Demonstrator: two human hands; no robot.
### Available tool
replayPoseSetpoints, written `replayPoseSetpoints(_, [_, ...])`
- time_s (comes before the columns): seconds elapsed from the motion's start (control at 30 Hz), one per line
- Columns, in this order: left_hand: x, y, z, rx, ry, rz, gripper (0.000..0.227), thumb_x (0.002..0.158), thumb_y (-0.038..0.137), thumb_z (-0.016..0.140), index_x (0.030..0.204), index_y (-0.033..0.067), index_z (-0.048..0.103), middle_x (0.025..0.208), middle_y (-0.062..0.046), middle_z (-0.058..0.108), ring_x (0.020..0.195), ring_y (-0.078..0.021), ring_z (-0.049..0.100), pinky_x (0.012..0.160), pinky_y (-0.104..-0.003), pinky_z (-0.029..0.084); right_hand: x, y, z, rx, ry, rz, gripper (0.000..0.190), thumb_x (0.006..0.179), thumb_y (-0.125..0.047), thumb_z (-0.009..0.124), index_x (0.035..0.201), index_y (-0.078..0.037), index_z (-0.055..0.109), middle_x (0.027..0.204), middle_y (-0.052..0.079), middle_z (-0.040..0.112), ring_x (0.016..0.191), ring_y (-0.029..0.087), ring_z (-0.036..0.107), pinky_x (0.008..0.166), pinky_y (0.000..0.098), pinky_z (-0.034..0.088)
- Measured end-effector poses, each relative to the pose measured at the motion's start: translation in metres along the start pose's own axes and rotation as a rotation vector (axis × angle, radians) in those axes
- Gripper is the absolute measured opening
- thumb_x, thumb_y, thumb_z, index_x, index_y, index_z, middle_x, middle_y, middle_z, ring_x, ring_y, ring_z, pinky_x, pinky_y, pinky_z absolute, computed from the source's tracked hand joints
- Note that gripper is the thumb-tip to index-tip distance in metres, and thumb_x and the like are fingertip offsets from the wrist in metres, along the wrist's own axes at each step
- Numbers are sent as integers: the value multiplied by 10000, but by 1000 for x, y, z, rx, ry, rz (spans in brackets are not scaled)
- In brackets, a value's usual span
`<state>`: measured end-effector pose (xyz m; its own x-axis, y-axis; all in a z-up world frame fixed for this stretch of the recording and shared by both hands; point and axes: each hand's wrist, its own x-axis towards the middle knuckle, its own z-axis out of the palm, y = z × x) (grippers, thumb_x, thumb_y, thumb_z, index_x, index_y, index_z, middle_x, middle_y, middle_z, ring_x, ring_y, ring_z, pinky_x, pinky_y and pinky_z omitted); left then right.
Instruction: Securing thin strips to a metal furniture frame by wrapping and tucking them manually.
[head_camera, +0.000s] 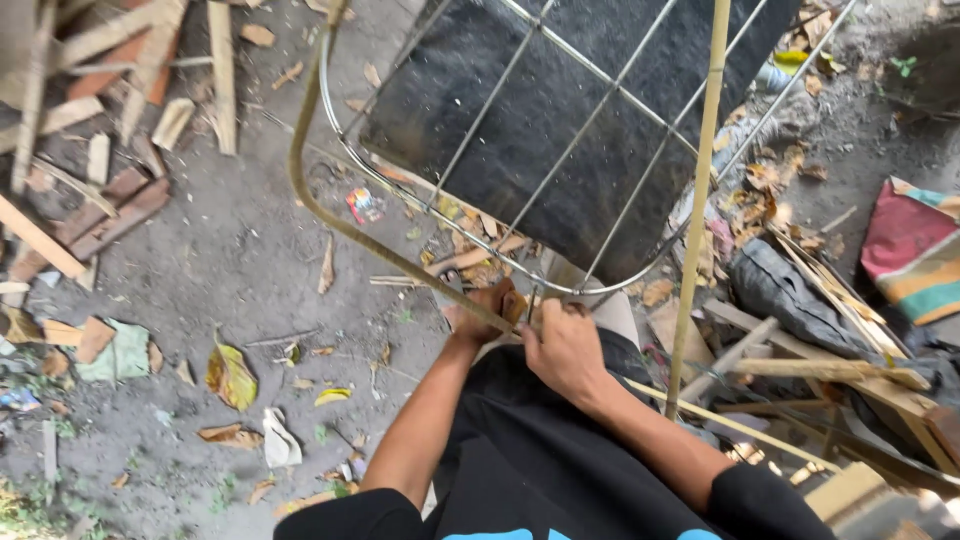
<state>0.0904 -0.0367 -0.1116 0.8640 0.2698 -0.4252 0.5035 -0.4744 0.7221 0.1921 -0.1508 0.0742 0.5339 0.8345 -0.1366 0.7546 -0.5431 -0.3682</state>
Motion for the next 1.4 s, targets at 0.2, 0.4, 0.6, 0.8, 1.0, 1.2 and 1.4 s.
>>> replayPoseSetpoints(0.2, [-20,56,13,62,94,-30,231,929,110,625,1157,115,586,813,-162,629,891,-307,689,864,-322,529,24,-12,-13,-292,-542,-179,189,837,-252,588,993,-202,683,741,96,752,703,367,770,596,502,572])
replayPoseSetpoints(0.4, [-35,43,10,63,166,-68,184,891,255,644,1032,141,614,767,-132,657,852,-339,719,798,-386,534,41,-6,31,-429,-560,-360,150,782,-178,647,652,-204,718,588,69,713,532,314,714,420,433,515])
replayPoseSetpoints(0.6, [-34,-23,49,34,230,-107,262,844,429,676,883,171,649,712,-97,693,806,-378,754,718,-463,536,19,8,43,-309,-328,-355,124,811,-118,583,700,-132,636,540,115,679,487,342,697,407,469,496])
replayPoseSetpoints(0.8, [-95,64,-70,-614,-80,-280,751,1072,681,323,625,277,772,577,24,728,688,-159,748,751,-333,565,-33,-12,5,-246,-367,-245,111,853,-211,538,903,-144,610,669,80,707,627,331,740,516,451,501])
replayPoseSetpoints(1.0, [-84,52,-23,-767,-36,-376,403,968,401,671,809,37,742,647,-153,686,621,-230,668,583,-388,511,-43,-15,-24,-39,-200,-182,248,807,-357,687,1008,-229,617,805,36,685,801,305,736,766,455,568])
replayPoseSetpoints(1.2, [-120,87,-23,-806,18,-525,382,1058,329,548,815,134,768,603,-29,689,483,-144,640,466,-271,486,-11,19,10,-224,-285,-234,694,659,-370,908,1195,-65,590,951,170,781,922,290,787,1234,573,285])
replayPoseSetpoints(1.4, [-144,146,-74,-569,41,-570,567,1077,445,441,693,89,658,644,-141,676,678,-346,679,662,-445,515,-14,46,56,-293,-266,-241,260,784,-460,718,752,-202,719,547,59,678,586,254,728,862,398,519])
